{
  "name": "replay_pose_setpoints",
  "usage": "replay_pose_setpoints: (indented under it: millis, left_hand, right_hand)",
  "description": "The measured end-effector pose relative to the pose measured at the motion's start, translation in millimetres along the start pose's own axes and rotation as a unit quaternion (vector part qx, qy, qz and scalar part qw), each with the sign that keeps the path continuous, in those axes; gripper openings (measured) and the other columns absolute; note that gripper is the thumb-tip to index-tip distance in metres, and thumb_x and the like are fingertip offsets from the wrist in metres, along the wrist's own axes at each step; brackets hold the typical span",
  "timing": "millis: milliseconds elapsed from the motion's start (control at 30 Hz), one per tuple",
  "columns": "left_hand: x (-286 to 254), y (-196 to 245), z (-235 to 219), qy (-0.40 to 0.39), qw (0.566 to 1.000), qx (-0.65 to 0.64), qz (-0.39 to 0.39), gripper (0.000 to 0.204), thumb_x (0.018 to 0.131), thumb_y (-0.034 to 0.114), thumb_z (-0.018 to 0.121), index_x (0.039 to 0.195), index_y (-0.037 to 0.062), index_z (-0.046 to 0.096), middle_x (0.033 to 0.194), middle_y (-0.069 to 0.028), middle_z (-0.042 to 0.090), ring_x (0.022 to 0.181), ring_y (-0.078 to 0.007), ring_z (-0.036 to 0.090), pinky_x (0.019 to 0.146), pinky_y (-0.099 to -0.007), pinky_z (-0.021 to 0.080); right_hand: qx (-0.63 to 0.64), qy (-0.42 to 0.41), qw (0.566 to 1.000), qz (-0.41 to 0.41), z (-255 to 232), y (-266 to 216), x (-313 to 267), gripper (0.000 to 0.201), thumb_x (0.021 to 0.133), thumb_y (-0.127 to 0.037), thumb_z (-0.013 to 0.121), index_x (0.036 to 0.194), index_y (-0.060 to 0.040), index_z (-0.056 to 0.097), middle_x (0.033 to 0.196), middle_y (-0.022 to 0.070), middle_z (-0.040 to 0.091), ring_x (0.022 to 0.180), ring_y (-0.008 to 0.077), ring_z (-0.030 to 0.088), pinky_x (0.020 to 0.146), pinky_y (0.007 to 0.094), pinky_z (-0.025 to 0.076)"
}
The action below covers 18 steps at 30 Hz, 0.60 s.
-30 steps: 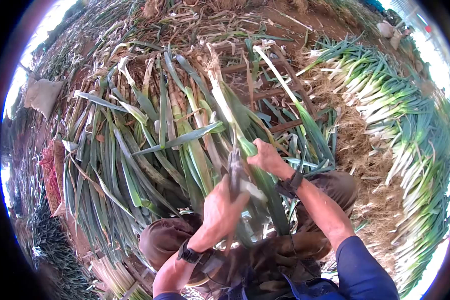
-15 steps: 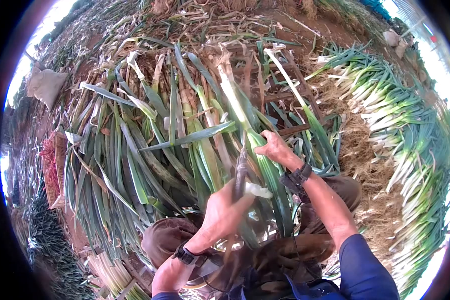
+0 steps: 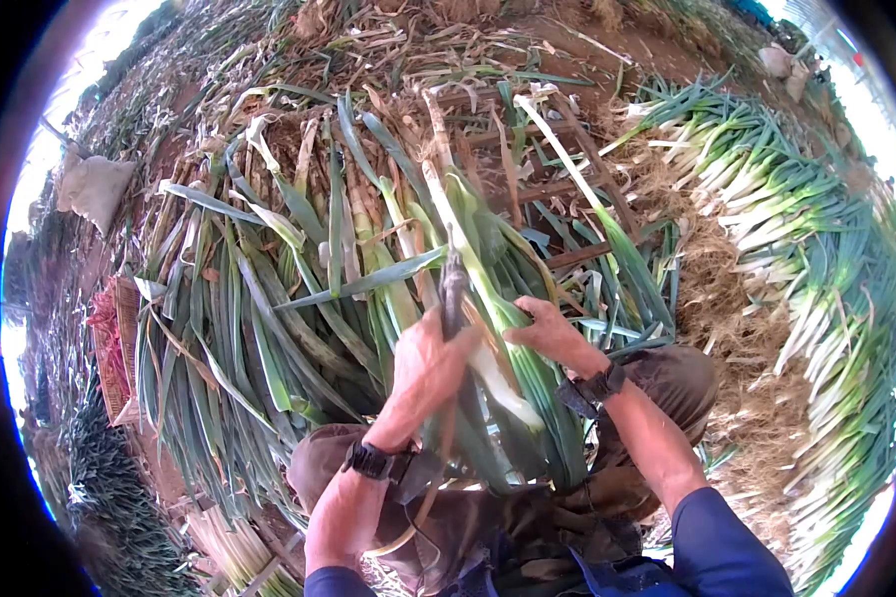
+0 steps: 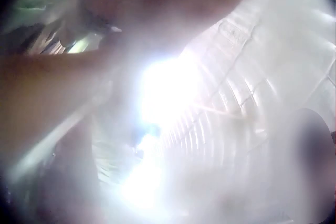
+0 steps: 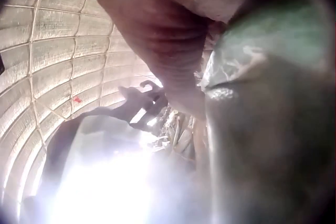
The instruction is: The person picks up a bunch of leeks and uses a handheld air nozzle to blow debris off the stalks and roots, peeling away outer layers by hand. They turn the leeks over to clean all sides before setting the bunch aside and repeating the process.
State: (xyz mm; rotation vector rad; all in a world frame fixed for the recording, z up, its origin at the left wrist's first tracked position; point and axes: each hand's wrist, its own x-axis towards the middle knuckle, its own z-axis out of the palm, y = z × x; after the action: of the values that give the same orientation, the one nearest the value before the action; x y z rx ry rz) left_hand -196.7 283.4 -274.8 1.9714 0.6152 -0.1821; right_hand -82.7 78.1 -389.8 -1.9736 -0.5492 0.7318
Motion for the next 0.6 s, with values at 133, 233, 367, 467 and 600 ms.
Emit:
replay_pose_setpoints:
  millis: [133, 233, 367, 467, 600]
  left_hand:
    - [38.6, -5.1, -0.2, 0.035, 0.999, 0.030, -0.001, 0.047, 0.086, 0.037, 0.069, 0.105, -0.0058, 0.069, 0.085, -0.0231, 0.072, 0.082, -0.0340, 0.072, 0.079, -0.0442, 0.054]
    - [60.4, 0.4, -2.4, 0.043, 0.997, 0.061, -0.016, 0.047, 0.084, 0.037, 0.072, 0.105, -0.0049, 0.072, 0.084, -0.0222, 0.072, 0.081, -0.0314, 0.072, 0.079, -0.0421, 0.054]
    - [85.8, -3.6, -1.6, 0.061, 0.993, 0.099, -0.020, 0.046, 0.084, 0.037, 0.072, 0.101, -0.0059, 0.071, 0.083, -0.0238, 0.070, 0.083, -0.0348, 0.072, 0.082, -0.0449, 0.053]
    - [87.0, 5.9, -4.2, 0.018, 0.999, 0.033, -0.013, 0.045, 0.085, 0.035, 0.071, 0.102, -0.0062, 0.070, 0.082, -0.0203, 0.070, 0.079, -0.0325, 0.069, 0.078, -0.0441, 0.053]
    - [46.6, 16.9, -3.9, 0.059, 0.997, 0.053, 0.022, 0.042, 0.087, 0.033, 0.071, 0.108, -0.0036, 0.070, 0.082, -0.0144, 0.069, 0.072, -0.0249, 0.065, 0.066, -0.0391, 0.052]
  right_hand:
    - [0.066, -0.046, 0.996, 0.047, -3.2, 0.7, -13.4, 0.033, 0.088, -0.015, 0.077, 0.114, 0.0028, 0.067, 0.095, 0.0020, 0.065, 0.085, 0.0077, 0.058, 0.076, 0.0274, 0.050]
    - [0.112, -0.041, 0.992, 0.042, -1.8, 7.0, -20.2, 0.033, 0.091, -0.016, 0.076, 0.116, 0.0030, 0.067, 0.098, 0.0024, 0.066, 0.085, 0.0080, 0.059, 0.077, 0.0268, 0.051]
    - [0.133, -0.057, 0.989, 0.027, -7.9, 1.2, -23.1, 0.039, 0.091, -0.017, 0.076, 0.122, 0.0041, 0.066, 0.102, 0.0029, 0.067, 0.089, 0.0090, 0.060, 0.079, 0.0260, 0.051]
    - [0.163, -0.049, 0.985, 0.027, -14.8, -2.5, -24.3, 0.041, 0.091, -0.018, 0.076, 0.124, 0.0040, 0.066, 0.104, 0.0037, 0.068, 0.092, 0.0099, 0.061, 0.081, 0.0268, 0.052]
    - [0.142, 0.003, 0.990, 0.012, -50.3, -47.0, -20.0, 0.046, 0.087, -0.029, 0.079, 0.123, -0.0024, 0.070, 0.101, 0.0044, 0.070, 0.094, 0.0159, 0.066, 0.087, 0.0298, 0.055]
